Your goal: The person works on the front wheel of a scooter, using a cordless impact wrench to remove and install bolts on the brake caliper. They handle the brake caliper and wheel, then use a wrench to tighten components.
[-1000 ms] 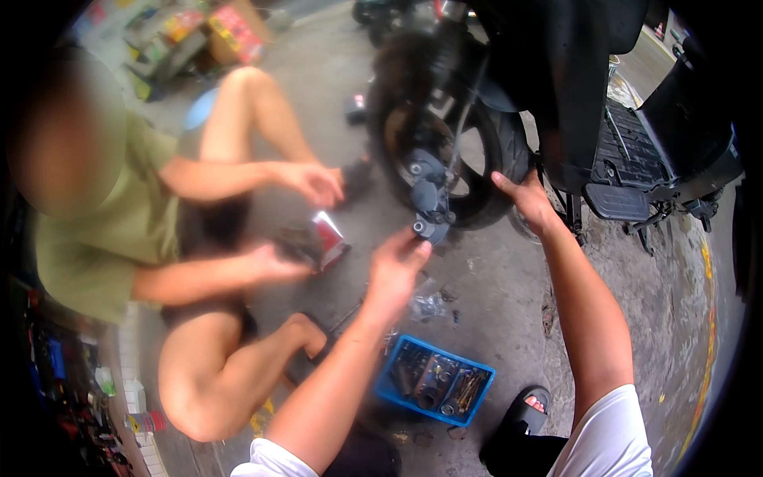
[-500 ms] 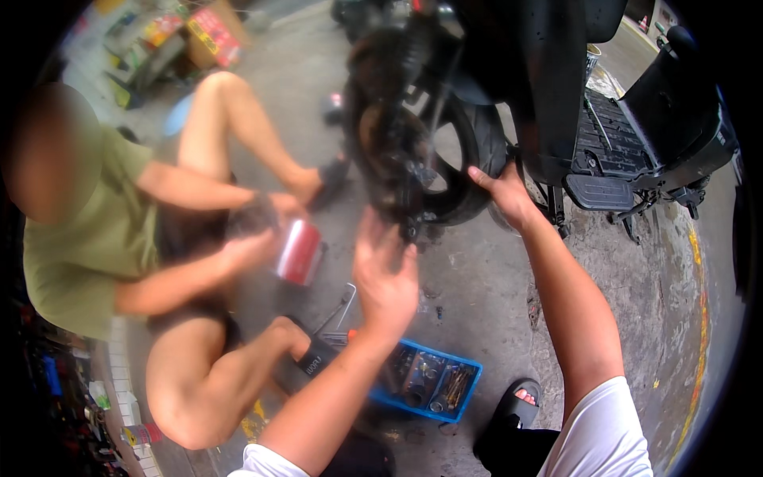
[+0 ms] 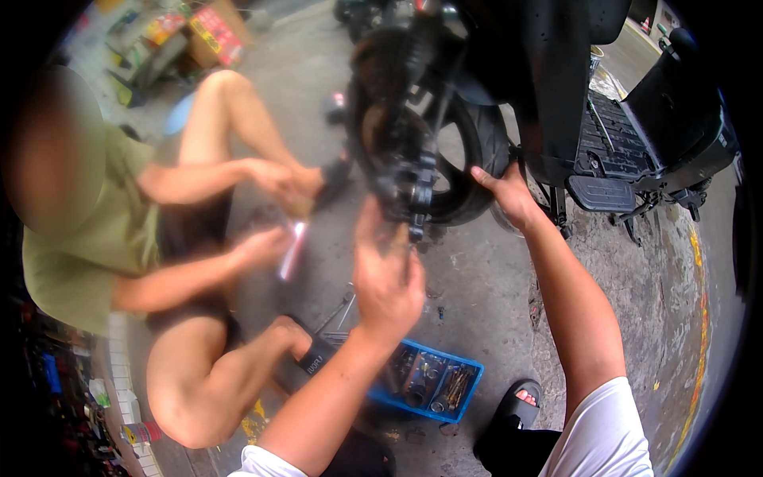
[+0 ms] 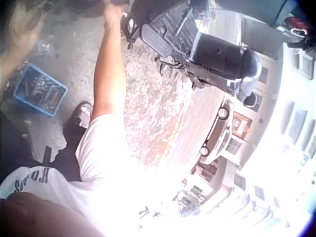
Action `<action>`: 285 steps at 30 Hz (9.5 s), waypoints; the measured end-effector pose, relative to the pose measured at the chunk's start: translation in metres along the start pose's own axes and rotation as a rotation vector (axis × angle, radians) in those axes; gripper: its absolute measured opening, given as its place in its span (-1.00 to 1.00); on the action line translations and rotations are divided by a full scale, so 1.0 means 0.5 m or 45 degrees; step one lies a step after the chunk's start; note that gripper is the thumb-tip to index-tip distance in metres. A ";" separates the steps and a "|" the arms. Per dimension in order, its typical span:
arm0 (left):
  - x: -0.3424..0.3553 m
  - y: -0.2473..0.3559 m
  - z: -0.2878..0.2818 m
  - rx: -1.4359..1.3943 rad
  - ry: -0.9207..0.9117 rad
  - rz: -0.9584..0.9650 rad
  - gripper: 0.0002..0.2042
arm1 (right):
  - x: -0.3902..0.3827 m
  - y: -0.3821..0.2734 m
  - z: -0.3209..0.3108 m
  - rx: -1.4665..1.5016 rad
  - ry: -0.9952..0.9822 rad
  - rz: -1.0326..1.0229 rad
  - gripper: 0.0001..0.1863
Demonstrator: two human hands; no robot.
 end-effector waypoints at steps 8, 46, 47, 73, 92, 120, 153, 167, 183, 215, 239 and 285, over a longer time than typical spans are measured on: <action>-0.002 0.002 -0.006 0.072 0.000 0.058 -0.46 | 0.000 0.000 -0.001 -0.033 0.020 0.021 0.14; -0.028 -0.095 0.015 -1.643 -0.007 -1.152 -0.70 | -0.022 -0.037 -0.004 -0.183 0.097 0.151 0.17; -0.028 -0.093 0.014 -1.662 0.006 -1.172 -0.70 | -0.023 -0.038 -0.004 -0.189 0.102 0.154 0.17; 0.008 -0.082 0.039 -1.793 0.132 -1.292 -0.19 | -0.218 -0.164 -0.041 -0.576 -0.175 0.038 -0.13; -0.019 -0.089 0.145 -2.272 0.316 -1.656 -0.67 | -0.827 -0.377 -0.044 -1.325 -0.758 0.129 -0.41; -0.033 -0.050 0.174 -2.696 -0.117 -1.959 -0.42 | -0.872 -0.329 -0.024 -1.275 -0.988 0.068 -0.46; -0.017 -0.080 0.120 -2.652 -0.064 -1.455 -0.53 | -0.879 -0.344 -0.014 -1.276 -0.976 -0.007 -0.43; 0.002 -0.066 0.120 -1.372 -0.082 -0.855 -0.56 | -0.872 -0.352 -0.013 -1.261 -0.995 0.016 -0.45; 0.007 -0.047 0.117 -1.380 -0.091 -0.954 -0.58 | -0.878 -0.383 -0.012 -1.276 -1.002 -0.037 -0.44; -0.020 -0.081 0.151 -2.420 -0.066 -1.755 -0.42 | -0.880 -0.401 -0.033 -1.161 -0.973 -0.028 -0.42; -0.027 -0.088 0.151 -1.728 -0.043 -1.312 -0.56 | -0.876 -0.402 -0.020 -1.185 -0.953 -0.057 -0.43; -0.025 -0.092 0.167 -1.791 -0.149 -1.427 -0.79 | -0.886 -0.412 -0.040 -1.206 -0.907 -0.119 -0.50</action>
Point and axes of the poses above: each hand's wrist, its own x-axis towards the middle knuckle, its own z-axis out of the palm, y = z × x, the point moved 4 cm from there along x, towards the middle knuckle, and after that the axes turned 3 degrees about -x, right-handed, at the moved point
